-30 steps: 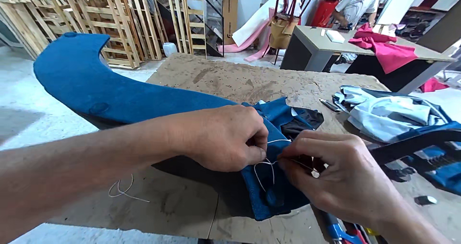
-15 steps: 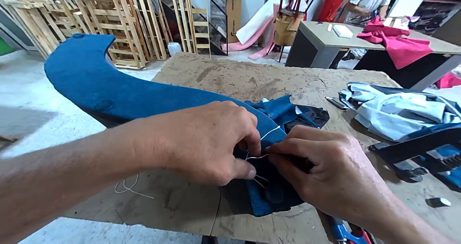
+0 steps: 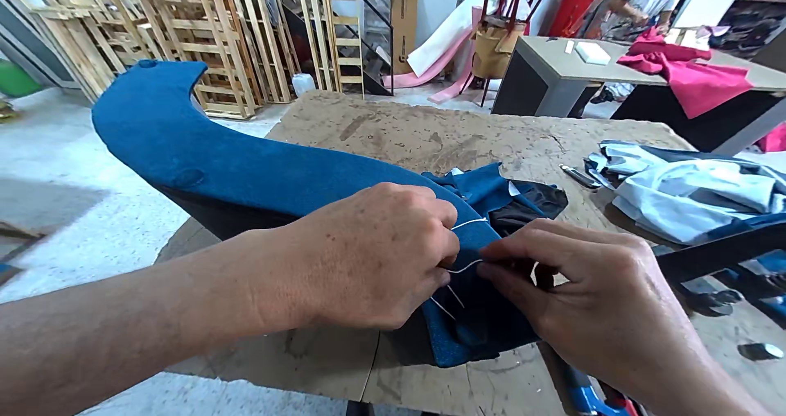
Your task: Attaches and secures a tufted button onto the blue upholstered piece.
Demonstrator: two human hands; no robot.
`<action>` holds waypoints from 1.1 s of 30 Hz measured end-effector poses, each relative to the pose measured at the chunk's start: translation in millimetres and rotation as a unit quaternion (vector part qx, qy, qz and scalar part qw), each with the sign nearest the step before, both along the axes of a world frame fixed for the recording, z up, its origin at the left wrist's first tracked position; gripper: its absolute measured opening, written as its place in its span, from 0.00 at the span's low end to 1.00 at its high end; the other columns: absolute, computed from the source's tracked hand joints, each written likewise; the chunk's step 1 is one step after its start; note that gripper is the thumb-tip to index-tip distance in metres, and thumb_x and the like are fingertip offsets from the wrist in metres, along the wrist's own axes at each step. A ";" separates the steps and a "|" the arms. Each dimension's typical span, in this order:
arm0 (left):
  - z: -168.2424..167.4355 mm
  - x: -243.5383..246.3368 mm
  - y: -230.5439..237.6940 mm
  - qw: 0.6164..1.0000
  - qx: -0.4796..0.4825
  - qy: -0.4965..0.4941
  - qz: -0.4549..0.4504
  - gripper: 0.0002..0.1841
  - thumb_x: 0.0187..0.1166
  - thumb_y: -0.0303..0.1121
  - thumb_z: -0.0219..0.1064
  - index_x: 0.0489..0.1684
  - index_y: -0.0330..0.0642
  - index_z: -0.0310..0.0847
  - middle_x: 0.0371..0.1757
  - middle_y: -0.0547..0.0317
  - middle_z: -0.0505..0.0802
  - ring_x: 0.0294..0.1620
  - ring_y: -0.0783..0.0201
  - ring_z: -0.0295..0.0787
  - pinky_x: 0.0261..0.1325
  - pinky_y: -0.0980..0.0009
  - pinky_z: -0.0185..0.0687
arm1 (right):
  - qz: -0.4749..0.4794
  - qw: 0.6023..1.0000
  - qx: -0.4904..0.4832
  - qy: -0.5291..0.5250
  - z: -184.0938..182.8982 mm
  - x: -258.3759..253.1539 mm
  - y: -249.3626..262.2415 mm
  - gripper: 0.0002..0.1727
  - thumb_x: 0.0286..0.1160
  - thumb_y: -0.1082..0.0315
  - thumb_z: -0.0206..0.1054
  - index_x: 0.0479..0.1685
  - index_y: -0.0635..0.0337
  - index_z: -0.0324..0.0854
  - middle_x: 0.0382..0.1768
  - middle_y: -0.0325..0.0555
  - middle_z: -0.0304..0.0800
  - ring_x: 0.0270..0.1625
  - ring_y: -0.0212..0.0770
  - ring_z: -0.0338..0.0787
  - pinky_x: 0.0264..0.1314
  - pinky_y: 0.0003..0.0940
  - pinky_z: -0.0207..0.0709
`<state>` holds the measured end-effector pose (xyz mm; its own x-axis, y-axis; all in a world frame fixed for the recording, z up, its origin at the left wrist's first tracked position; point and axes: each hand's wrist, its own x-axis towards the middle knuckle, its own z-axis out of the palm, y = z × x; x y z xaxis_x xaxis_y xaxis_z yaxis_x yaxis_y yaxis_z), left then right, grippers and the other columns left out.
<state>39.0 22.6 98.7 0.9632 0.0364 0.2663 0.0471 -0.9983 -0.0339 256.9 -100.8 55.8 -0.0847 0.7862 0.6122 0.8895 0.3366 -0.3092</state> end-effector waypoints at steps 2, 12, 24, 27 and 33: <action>0.5 -2.0 1.9 1.000 -0.022 0.003 -0.009 0.11 0.79 0.43 0.65 0.39 0.54 0.95 0.39 0.74 0.88 0.42 0.77 0.83 0.41 0.80 0.80 | 0.002 1.000 -0.002 -0.007 0.2 -0.6 -1.3 0.06 0.69 0.56 0.70 0.35 0.38 0.94 0.30 0.17 0.85 0.31 0.15 0.83 0.28 0.16 0.77; -10.3 2.4 0.2 0.998 0.049 -0.013 -0.045 0.11 0.81 0.38 0.59 0.33 0.47 0.86 0.37 0.64 0.84 0.41 0.65 0.82 0.39 0.70 0.76 | -0.014 0.999 -0.045 -0.015 0.8 -14.8 -1.4 0.06 0.69 0.54 0.69 0.31 0.35 0.91 0.29 0.16 0.82 0.34 0.15 0.82 0.32 0.17 0.77; -20.5 3.8 5.0 0.993 -0.076 -0.093 -0.016 0.10 0.82 0.41 0.62 0.36 0.52 0.88 0.39 0.72 0.86 0.44 0.76 0.82 0.44 0.78 0.79 | 0.036 0.951 -0.280 0.129 29.2 -17.0 -3.1 0.10 0.77 0.56 0.63 0.33 0.35 0.90 0.30 0.19 0.85 0.33 0.20 0.85 0.27 0.19 0.78; -21.0 3.4 5.5 0.991 -0.091 -0.098 -0.022 0.09 0.81 0.41 0.63 0.35 0.52 0.88 0.38 0.73 0.85 0.43 0.77 0.82 0.43 0.80 0.79 | 0.010 0.944 -0.294 0.149 32.9 -26.8 -4.7 0.07 0.69 0.54 0.67 0.27 0.34 0.89 0.28 0.18 0.86 0.30 0.20 0.85 0.26 0.20 0.78; -22.9 5.8 12.3 0.990 -0.104 -0.082 -0.041 0.10 0.84 0.43 0.61 0.35 0.55 0.86 0.39 0.74 0.84 0.43 0.77 0.81 0.43 0.78 0.78 | -0.088 0.942 -0.297 0.127 29.1 -40.9 -4.5 0.11 0.59 0.43 0.78 0.22 0.32 0.86 0.25 0.18 0.85 0.28 0.19 0.84 0.26 0.22 0.80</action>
<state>44.8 34.9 75.8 0.9095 0.0297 0.4147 -0.0469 -0.9837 0.1734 216.0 -105.3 84.9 0.1692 0.9847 0.0418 0.7877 -0.1096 -0.6063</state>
